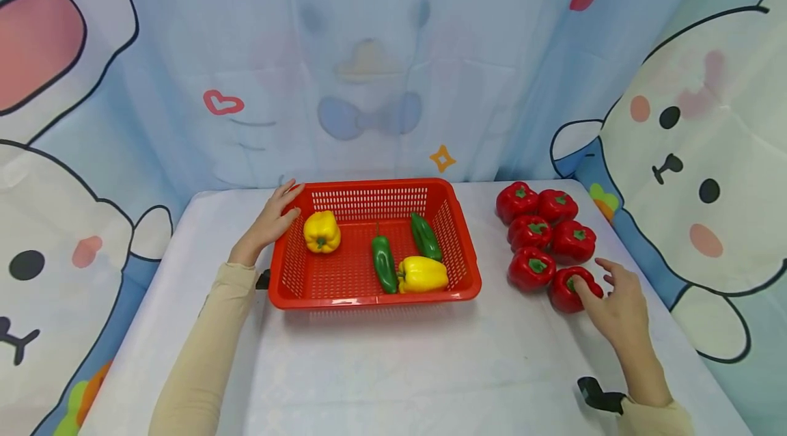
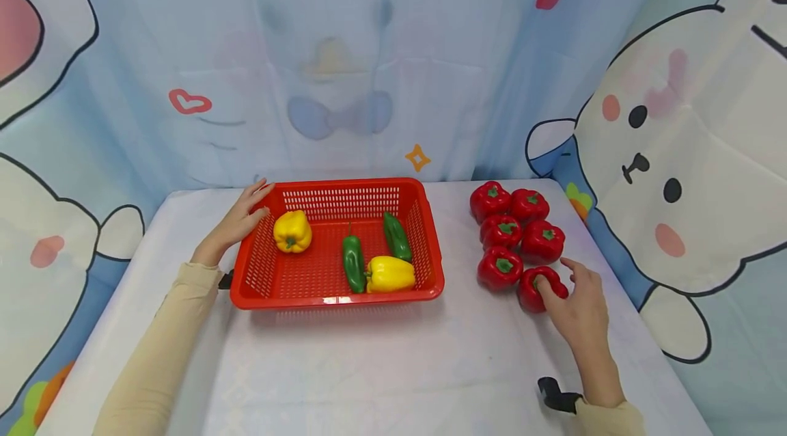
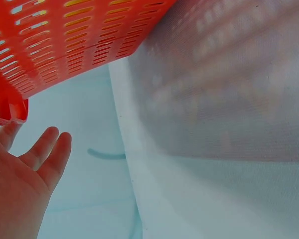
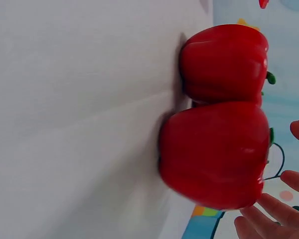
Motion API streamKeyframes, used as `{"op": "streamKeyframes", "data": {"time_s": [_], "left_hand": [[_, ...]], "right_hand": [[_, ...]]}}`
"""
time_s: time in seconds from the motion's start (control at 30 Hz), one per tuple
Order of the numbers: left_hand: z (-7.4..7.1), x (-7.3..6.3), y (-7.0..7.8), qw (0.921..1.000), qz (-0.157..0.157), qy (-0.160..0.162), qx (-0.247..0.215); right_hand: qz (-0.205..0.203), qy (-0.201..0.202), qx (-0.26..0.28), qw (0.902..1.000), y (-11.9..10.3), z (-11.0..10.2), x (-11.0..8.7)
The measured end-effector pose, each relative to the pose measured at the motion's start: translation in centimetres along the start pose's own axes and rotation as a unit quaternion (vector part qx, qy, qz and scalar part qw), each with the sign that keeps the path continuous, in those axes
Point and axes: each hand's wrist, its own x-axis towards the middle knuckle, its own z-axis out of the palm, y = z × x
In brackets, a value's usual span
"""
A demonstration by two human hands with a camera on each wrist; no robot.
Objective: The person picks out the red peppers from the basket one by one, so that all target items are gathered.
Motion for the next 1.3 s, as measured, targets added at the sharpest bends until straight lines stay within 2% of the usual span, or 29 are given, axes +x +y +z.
{"op": "streamKeyframes", "data": {"time_s": [0.2,0.63,1.0,1.3], "left_hand": [[-0.1,-0.3,0.0,0.9999,0.004,0.003,0.015],[-0.3,-0.9,0.7,0.9984,-0.016,0.007,0.054],[-0.4,-1.4,1.5,0.9958,-0.015,0.015,0.090],[-0.6,-1.7,2.4,0.9899,-0.012,0.034,0.137]], "right_hand": [[-0.018,0.006,-0.013,0.9997,-1.3,-0.1,0.5],[-0.086,-0.003,-0.014,0.9962,-5.3,0.6,2.0],[-0.101,-0.036,-0.010,0.9942,-8.0,1.4,2.9],[-0.114,-0.048,-0.008,0.9923,-10.4,2.2,3.2]]}}
